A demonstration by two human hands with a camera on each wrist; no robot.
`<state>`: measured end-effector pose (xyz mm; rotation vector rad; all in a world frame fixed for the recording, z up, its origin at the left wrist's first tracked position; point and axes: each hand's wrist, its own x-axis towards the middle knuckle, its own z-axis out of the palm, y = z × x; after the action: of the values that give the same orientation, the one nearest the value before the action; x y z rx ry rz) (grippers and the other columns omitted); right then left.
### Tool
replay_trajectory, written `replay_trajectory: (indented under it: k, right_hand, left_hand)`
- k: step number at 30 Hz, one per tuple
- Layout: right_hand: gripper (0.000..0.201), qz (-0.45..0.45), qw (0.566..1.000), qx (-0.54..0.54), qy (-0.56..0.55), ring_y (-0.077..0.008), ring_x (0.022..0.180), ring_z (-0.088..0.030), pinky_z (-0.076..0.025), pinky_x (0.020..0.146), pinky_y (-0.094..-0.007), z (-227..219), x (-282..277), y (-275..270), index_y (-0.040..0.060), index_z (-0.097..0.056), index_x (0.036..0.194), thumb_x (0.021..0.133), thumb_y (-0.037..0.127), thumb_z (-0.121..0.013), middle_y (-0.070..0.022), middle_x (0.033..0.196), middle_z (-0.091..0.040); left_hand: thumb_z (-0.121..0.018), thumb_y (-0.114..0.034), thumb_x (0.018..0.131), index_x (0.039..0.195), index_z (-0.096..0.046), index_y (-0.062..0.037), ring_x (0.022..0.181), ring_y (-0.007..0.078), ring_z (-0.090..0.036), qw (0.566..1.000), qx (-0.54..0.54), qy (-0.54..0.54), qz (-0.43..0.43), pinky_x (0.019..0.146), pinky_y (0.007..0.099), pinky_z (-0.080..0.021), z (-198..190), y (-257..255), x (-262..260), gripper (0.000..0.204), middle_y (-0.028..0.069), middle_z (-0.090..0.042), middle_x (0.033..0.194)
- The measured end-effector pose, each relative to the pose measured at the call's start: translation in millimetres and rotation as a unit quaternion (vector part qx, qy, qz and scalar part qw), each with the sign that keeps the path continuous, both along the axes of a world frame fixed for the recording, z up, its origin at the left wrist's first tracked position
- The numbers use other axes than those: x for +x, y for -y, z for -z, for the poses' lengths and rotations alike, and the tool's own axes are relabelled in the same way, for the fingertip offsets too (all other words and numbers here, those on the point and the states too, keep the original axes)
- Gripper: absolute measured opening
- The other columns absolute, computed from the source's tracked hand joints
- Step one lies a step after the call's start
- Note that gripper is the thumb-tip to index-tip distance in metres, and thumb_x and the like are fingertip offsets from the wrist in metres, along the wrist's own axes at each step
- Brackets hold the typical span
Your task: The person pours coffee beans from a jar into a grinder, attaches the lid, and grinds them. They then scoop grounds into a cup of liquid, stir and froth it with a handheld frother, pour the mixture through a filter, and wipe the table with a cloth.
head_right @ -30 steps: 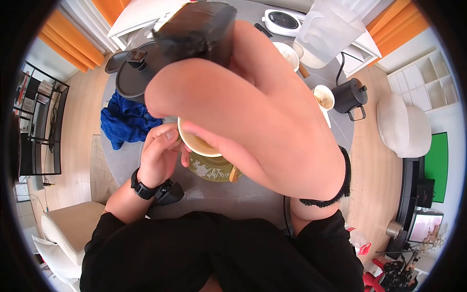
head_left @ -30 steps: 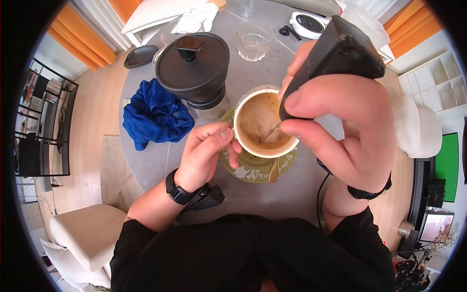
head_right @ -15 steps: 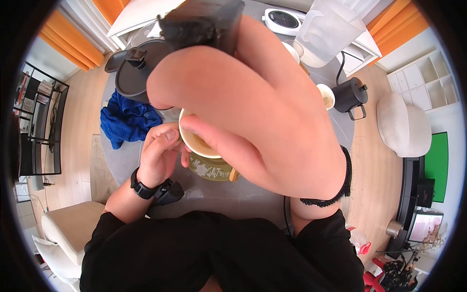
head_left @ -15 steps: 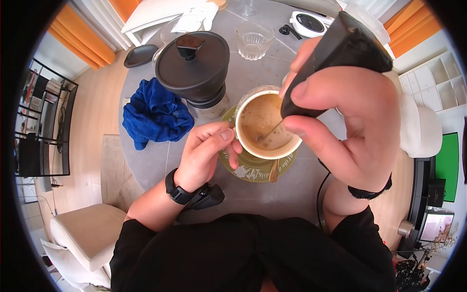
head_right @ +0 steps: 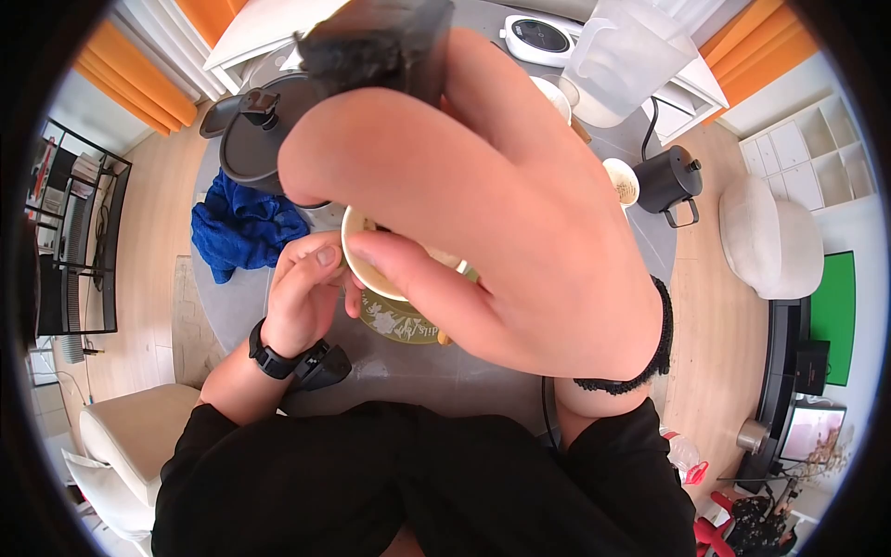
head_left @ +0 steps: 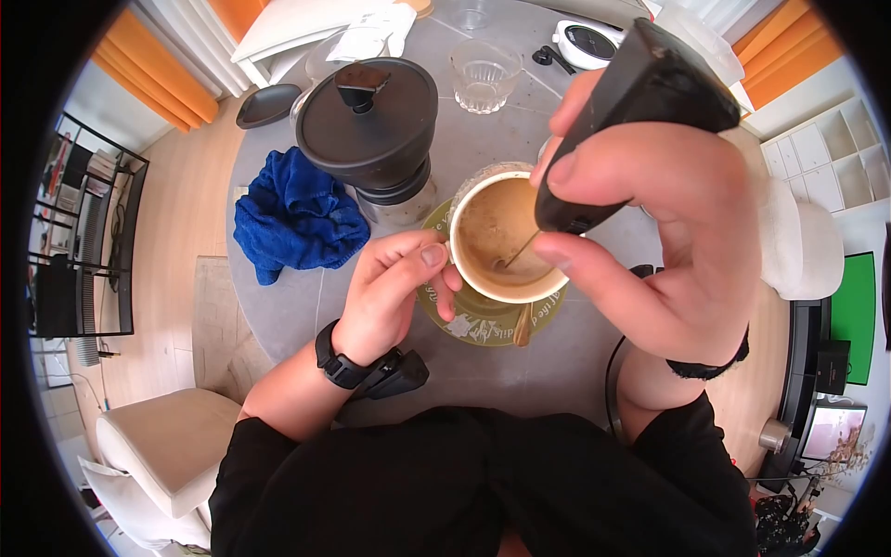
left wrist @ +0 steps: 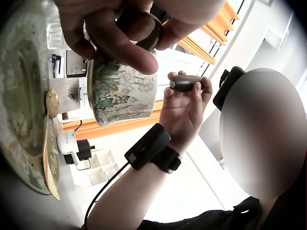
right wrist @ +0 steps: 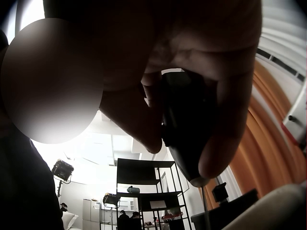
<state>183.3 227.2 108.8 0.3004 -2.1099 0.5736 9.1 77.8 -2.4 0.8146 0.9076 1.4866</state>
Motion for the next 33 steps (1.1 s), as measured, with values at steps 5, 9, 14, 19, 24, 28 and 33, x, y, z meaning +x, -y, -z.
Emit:
replay_trajectory:
  k: [5, 9, 14, 19, 24, 28, 33]
  right_hand:
    - [0.042, 0.027, 0.999, -0.01, 0.042, -0.0311, 0.088, -0.068, -0.055, 0.079, -0.0404, -7.7, 2.2, 6.5, -0.0026, -0.061, 0.104, 0.067, -0.011, -0.079, -0.0141, 0.092, -0.065]
    - [0.041, -0.006, 0.996, -0.03, 0.081, -0.0316, 0.088, -0.068, -0.055, 0.078, -0.0402, -21.6, 1.9, 14.4, -0.0025, -0.061, 0.102, 0.066, -0.011, -0.08, -0.0139, 0.089, -0.065]
    - [0.041, 0.079, 0.987, 0.019, 0.142, -0.0314, 0.088, -0.069, -0.055, 0.078, -0.039, -33.0, 0.1, 21.9, -0.0027, -0.062, 0.101, 0.066, -0.011, -0.08, -0.0146, 0.09, -0.066]
    - [0.042, 0.011, 0.996, -0.086, -0.003, -0.0305, 0.088, -0.069, -0.055, 0.079, -0.0385, -2.9, -1.0, 12.8, -0.0031, -0.062, 0.103, 0.066, -0.01, -0.08, -0.0143, 0.089, -0.067]
    - [0.041, 0.059, 0.992, 0.014, 0.111, -0.0302, 0.088, -0.069, -0.055, 0.079, -0.0386, -7.3, 11.6, -5.1, -0.0031, -0.063, 0.103, 0.067, -0.01, -0.08, -0.0142, 0.089, -0.067]
    - [0.041, 0.014, 0.999, -0.025, 0.024, -0.0299, 0.087, -0.069, -0.055, 0.076, -0.0365, -5.5, 4.9, -0.3, -0.0034, -0.062, 0.103, 0.066, -0.009, -0.08, -0.0161, 0.089, -0.067]
    - [0.04, 0.043, 0.994, -0.029, 0.1, -0.0297, 0.087, -0.069, -0.055, 0.074, -0.0343, -21.6, 7.9, 5.7, -0.0038, -0.062, 0.102, 0.067, -0.009, -0.079, -0.0194, 0.089, -0.067]
  left_hand:
    - [-0.053, -0.021, 0.101, 0.089, -0.066, 0.0032, 0.062, 0.0166, -0.063, 1.0, 0.0, -0.001, 0.001, 0.061, 0.0276, -0.051, -1.0, 0.2, 0.9, 0.03, 0.009, -0.067, 0.081]
    - [-0.053, -0.021, 0.101, 0.088, -0.066, 0.0034, 0.062, 0.0166, -0.063, 1.0, -0.003, -0.002, 0.001, 0.06, 0.0276, -0.051, -1.1, 0.2, 1.6, 0.03, 0.0089, -0.067, 0.081]
    - [-0.054, -0.021, 0.1, 0.087, -0.065, 0.0035, 0.063, 0.0165, -0.063, 1.0, 0.007, -0.008, 0.005, 0.06, 0.0274, -0.05, -0.3, 0.0, 2.1, 0.03, 0.0086, -0.067, 0.081]
    - [-0.054, -0.021, 0.1, 0.086, -0.065, 0.0031, 0.063, 0.0163, -0.063, 1.0, 0.009, -0.014, 0.003, 0.06, 0.0273, -0.05, 0.1, 0.4, 1.1, 0.03, 0.0082, -0.066, 0.081]
    - [-0.054, -0.021, 0.1, 0.087, -0.066, 0.003, 0.064, 0.0163, -0.063, 1.0, 0.004, -0.011, -0.002, 0.06, 0.0274, -0.05, -0.5, 0.3, 2.1, 0.03, 0.0084, -0.066, 0.081]
    - [-0.054, -0.021, 0.1, 0.087, -0.066, 0.003, 0.064, 0.0163, -0.063, 1.0, 0.004, -0.01, -0.001, 0.059, 0.0273, -0.051, 0.8, 0.2, 1.8, 0.03, 0.0084, -0.066, 0.081]
    - [-0.054, -0.021, 0.1, 0.086, -0.066, 0.0028, 0.063, 0.0164, -0.063, 1.0, 0.0, -0.008, -0.002, 0.06, 0.0274, -0.05, 0.9, 0.1, 1.3, 0.03, 0.0082, -0.066, 0.081]
